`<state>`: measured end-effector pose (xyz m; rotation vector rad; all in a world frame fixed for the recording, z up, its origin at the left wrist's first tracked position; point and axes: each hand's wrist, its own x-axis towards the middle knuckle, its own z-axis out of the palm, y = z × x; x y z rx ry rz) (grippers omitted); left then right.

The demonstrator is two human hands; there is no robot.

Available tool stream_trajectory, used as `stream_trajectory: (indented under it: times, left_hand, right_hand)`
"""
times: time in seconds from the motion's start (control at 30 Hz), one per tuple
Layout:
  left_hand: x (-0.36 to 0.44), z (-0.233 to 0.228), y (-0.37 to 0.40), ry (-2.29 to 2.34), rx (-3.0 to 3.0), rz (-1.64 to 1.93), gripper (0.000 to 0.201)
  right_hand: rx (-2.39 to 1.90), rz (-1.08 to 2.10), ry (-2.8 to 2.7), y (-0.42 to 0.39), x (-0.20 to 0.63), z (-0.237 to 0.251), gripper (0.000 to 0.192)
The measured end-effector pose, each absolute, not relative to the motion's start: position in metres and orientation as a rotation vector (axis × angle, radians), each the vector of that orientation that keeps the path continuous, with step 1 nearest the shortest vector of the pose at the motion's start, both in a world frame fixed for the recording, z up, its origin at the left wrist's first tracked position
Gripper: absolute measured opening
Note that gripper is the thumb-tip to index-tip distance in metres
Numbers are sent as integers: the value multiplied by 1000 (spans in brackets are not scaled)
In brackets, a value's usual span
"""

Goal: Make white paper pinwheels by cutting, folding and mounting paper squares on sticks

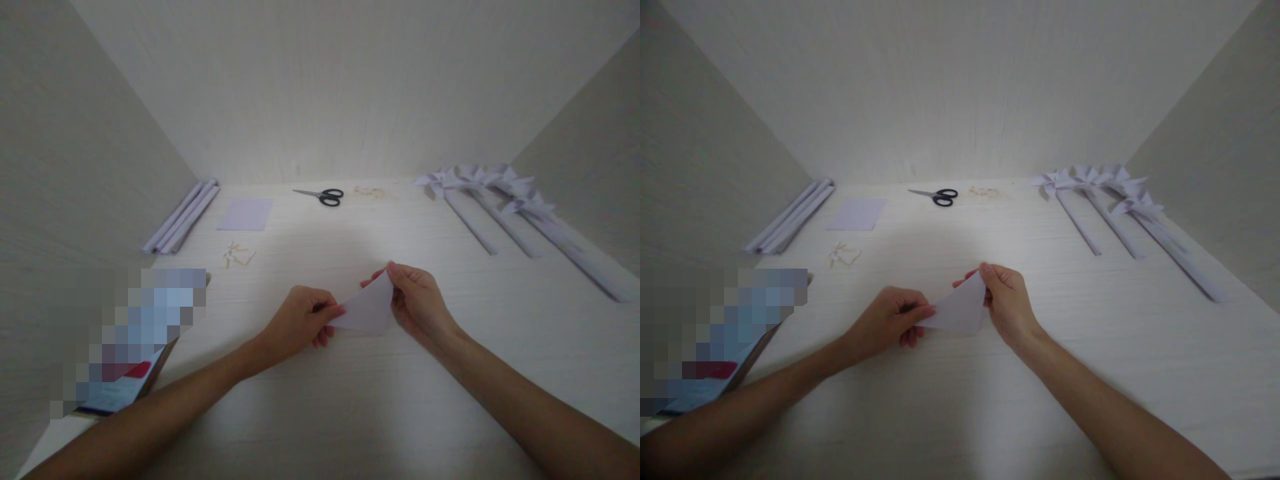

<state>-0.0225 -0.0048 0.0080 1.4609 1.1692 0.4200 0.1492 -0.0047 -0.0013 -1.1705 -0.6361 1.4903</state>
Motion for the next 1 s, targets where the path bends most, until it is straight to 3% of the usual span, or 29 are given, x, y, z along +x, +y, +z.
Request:
stream_trajectory:
  times: [0.57,0.67,0.87,1.0]
  left_hand:
    - [-28,-3,4,950,1415,470,27]
    - [-28,-3,3,922,1379,487,27]
    - [-20,1,-3,983,1535,559,22]
    - [-14,1,-7,1028,1567,604,24]
  right_hand:
    - [-1102,1541,-633,-7,148,3,24]
    - [-1185,1328,-906,-6,152,-2,29]
    - [-1477,612,-1447,-11,150,-5,35]
    - [-1525,433,-1638,-17,138,-4,34]
